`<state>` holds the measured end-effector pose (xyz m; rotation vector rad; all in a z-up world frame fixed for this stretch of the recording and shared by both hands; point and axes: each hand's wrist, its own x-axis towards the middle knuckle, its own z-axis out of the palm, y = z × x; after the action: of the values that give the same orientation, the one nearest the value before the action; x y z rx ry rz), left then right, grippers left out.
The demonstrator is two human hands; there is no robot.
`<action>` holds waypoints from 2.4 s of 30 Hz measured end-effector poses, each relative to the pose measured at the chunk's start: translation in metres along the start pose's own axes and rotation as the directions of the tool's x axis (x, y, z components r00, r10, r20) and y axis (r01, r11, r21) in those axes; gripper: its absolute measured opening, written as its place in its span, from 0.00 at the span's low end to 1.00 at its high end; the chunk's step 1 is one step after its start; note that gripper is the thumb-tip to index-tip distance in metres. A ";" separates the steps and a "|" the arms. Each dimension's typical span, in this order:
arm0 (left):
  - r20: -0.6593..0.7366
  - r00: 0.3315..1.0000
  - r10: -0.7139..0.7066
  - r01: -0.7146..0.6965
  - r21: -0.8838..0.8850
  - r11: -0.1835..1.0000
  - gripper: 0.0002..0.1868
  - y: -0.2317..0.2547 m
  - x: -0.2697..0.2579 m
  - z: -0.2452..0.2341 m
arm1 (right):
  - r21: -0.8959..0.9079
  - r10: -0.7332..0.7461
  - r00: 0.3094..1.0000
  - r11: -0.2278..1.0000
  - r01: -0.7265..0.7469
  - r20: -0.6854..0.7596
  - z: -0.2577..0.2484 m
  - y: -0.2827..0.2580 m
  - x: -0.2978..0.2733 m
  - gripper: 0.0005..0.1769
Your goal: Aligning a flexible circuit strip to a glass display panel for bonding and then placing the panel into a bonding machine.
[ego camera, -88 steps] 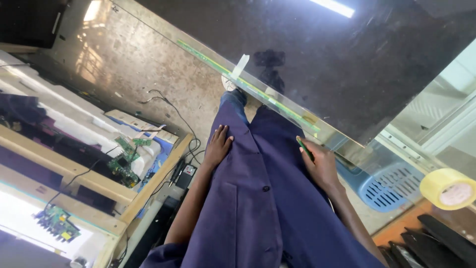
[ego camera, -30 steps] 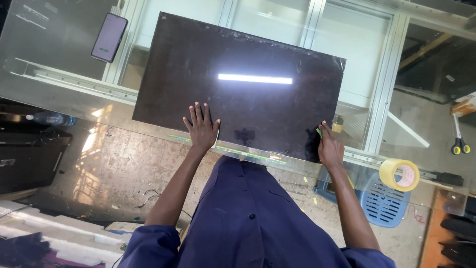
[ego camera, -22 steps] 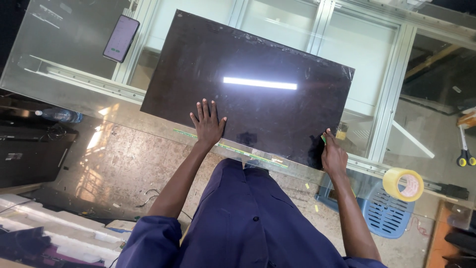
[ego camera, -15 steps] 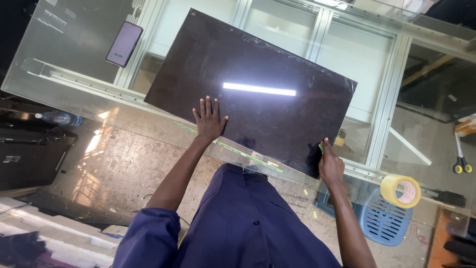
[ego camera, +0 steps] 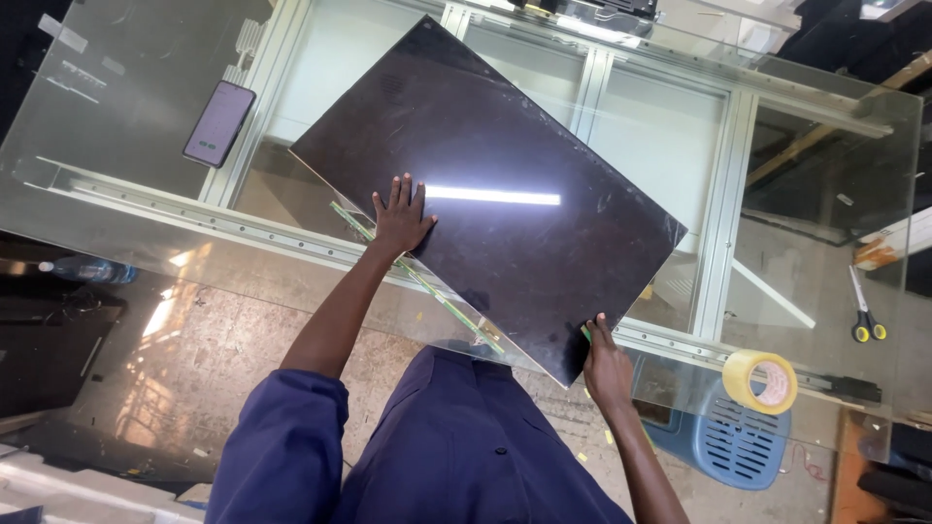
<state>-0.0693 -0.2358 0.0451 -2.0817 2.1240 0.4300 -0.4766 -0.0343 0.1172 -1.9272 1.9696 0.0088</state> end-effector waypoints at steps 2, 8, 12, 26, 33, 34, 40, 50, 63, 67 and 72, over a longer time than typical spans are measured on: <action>0.007 1.000 0.010 -0.010 0.019 1.000 0.39 0.002 0.015 0.002 | -0.003 0.010 1.000 1.000 -0.010 0.015 -0.007 -0.012 -0.010 0.27; 0.024 0.999 0.022 -0.023 0.038 0.999 0.38 0.015 0.053 -0.008 | -0.024 -0.018 0.998 1.000 0.019 0.063 0.006 -0.020 -0.019 0.27; 0.024 1.000 0.002 -0.003 0.044 0.999 0.38 0.023 0.073 -0.008 | -0.003 -0.049 0.991 0.999 0.049 0.125 -0.010 -0.038 -0.026 0.27; -0.055 0.966 0.251 -0.257 -0.245 0.935 0.44 0.232 -0.162 0.011 | -0.151 -0.124 0.949 0.985 0.082 -0.290 -0.022 0.082 0.097 0.28; -0.017 0.964 0.267 -0.262 -0.248 0.933 0.44 0.229 -0.170 0.036 | -0.222 -0.055 0.978 0.975 0.010 -0.200 -0.024 0.071 0.082 0.28; -0.022 0.963 0.268 -0.265 -0.246 0.932 0.44 0.225 -0.171 0.035 | -0.222 -0.055 0.977 0.975 0.009 -0.205 -0.021 0.073 0.082 0.28; -0.003 0.954 0.299 -0.296 -0.166 0.941 0.43 0.205 -0.180 0.030 | -0.248 -0.061 0.985 0.968 0.019 -0.161 -0.006 0.081 0.071 0.28; 0.056 0.922 0.384 -0.378 -0.089 0.921 0.41 0.151 -0.195 0.014 | -0.239 -0.029 0.998 0.971 0.013 -0.064 0.000 0.036 0.014 0.29; 0.015 0.873 0.487 -0.486 0.092 0.869 0.40 0.070 -0.196 0.008 | -0.237 -0.047 0.998 0.970 0.058 0.050 0.022 -0.034 -0.054 0.33; -0.031 0.843 0.538 -0.528 0.148 0.836 0.40 0.046 -0.184 0.013 | -0.286 -0.078 0.994 0.953 0.098 0.082 0.033 -0.054 -0.068 0.34; -0.041 0.816 0.577 -0.559 0.194 0.806 0.40 0.018 -0.170 0.008 | -0.270 -0.130 0.987 0.951 0.152 0.099 0.043 -0.084 -0.076 0.34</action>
<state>-0.0816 -0.0713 0.0891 -1.3598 2.7200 0.1850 -0.3854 0.0453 0.1197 -2.2016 1.8541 0.3356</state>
